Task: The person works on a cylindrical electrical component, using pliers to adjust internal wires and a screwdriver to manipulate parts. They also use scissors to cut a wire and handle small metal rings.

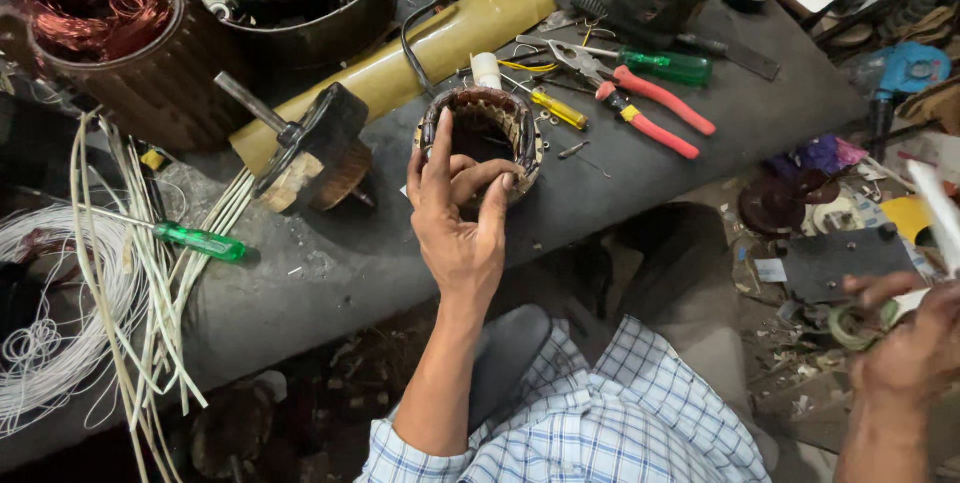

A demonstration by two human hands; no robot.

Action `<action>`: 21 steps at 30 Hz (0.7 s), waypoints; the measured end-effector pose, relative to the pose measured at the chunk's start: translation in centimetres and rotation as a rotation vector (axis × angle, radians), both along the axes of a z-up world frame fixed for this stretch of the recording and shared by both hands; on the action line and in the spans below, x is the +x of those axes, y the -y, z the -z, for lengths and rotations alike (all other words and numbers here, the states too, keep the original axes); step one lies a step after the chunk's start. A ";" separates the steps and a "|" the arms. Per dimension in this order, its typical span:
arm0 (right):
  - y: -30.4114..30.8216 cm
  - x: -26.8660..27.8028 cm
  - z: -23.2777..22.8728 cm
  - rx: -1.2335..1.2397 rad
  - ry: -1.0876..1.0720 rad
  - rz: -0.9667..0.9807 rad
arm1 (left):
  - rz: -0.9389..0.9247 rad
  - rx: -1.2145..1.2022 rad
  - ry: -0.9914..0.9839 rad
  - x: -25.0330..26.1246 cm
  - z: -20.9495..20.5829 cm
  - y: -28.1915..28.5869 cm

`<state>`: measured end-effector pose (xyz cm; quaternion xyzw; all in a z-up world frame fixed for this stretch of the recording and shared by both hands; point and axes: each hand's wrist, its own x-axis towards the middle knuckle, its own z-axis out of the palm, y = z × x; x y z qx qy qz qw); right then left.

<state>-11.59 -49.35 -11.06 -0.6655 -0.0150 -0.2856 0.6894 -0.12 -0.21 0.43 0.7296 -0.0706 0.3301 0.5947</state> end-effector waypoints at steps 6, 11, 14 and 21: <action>0.0 2.6 -5.3 -0.107 -0.084 0.051 | 0.010 -0.006 0.033 0.2 0.2 -0.1; -7.0 6.2 -11.0 -0.362 -0.065 0.046 | 0.016 0.011 0.054 0.3 0.4 -0.2; -13.8 7.6 -13.3 -0.781 0.123 0.056 | 0.002 0.022 0.052 0.4 0.7 -0.3; -25.8 15.3 -15.9 -1.104 0.607 -0.232 | 0.055 0.012 0.074 0.7 1.0 -0.7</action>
